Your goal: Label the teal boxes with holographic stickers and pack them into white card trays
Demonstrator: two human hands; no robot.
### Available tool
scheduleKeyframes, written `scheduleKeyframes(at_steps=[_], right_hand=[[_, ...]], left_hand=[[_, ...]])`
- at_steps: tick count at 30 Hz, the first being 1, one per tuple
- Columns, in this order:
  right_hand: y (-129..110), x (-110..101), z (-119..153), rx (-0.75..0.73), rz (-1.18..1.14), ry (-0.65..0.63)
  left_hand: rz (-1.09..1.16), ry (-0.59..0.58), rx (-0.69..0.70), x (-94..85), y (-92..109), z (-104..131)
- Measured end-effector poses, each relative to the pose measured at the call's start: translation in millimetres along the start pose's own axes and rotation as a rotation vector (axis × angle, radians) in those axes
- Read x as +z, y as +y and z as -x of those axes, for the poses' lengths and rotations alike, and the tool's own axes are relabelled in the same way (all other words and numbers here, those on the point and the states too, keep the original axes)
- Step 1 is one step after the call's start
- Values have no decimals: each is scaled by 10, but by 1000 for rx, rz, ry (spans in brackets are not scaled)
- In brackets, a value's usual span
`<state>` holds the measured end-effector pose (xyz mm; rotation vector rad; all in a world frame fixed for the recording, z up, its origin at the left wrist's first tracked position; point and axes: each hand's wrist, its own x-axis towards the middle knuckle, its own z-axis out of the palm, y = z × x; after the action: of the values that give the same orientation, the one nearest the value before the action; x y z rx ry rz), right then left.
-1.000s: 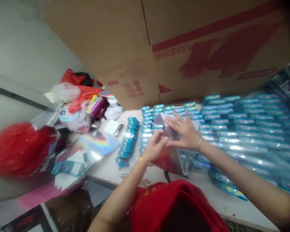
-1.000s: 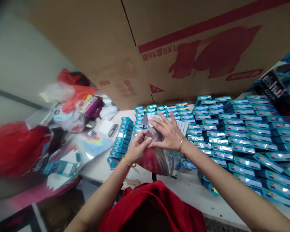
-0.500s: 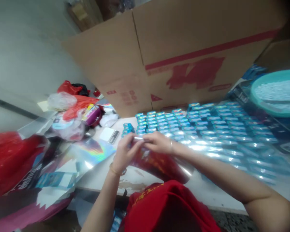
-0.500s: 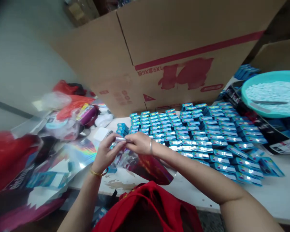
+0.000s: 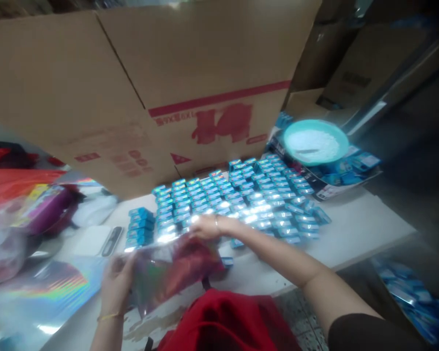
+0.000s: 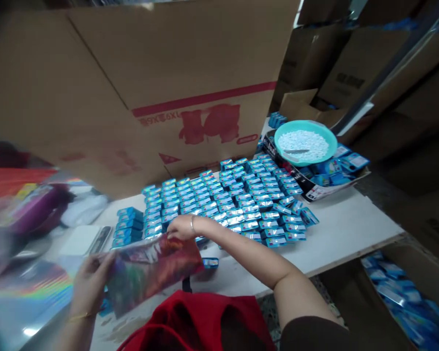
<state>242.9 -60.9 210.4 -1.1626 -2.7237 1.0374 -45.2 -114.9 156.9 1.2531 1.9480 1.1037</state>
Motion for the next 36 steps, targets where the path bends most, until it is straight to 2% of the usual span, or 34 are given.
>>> scheduleKeyframes(at_steps=[1, 3, 5, 6, 8, 10, 13, 15, 16, 20, 23, 25, 27, 29, 31, 33, 36], right_hand=[[60, 25, -18, -22, -11, -56], [174, 70, -48, -63, -41, -145], [283, 97, -60, -85, -100, -184], [336, 102, -61, -87, -141, -183], [442, 104, -65, -80, -240, -174], [547, 110, -94, -88, -340, -185], [723, 156, -213, -98, -473, -192], [861, 222, -344, -41, -557, -48], [937, 266, -422, 4, -614, 56], [1239, 502, -759, 266, -928, 474], [1422, 698, -969, 436, -1000, 687], [1512, 802, -1060, 460, -985, 730], [1574, 867, -1113, 434, -965, 738], [1614, 894, -1144, 393, -944, 734], [1642, 893, -1171, 369, -938, 733], [1673, 885, -1208, 364, -944, 741], [1739, 891, -1285, 370, -958, 762]], left_hand=[[-95, -50, 61, 35, -55, -45], [-274, -116, 300, 93, -108, -120], [-375, -224, 512, 125, -98, -178], [-393, -298, 563, 134, -76, -200], [-410, -419, 592, 157, -6, -232], [-454, -493, 597, 212, 85, -256], [-491, -733, 569, 370, 197, -336], [-465, -851, 489, 493, 195, -459], [-446, -865, 448, 554, 160, -544], [-411, -752, 334, 824, -162, -948], [-513, -624, 325, 1118, -375, -1131], [-565, -505, 415, 1359, -387, -1146], [-536, -432, 538, 1617, -294, -1112], [-481, -420, 620, 1867, -155, -1080], [-473, -414, 644, 2080, -34, -1080], [-509, -408, 651, 2235, 33, -1106], [-598, -394, 683, 2358, 45, -1145]])
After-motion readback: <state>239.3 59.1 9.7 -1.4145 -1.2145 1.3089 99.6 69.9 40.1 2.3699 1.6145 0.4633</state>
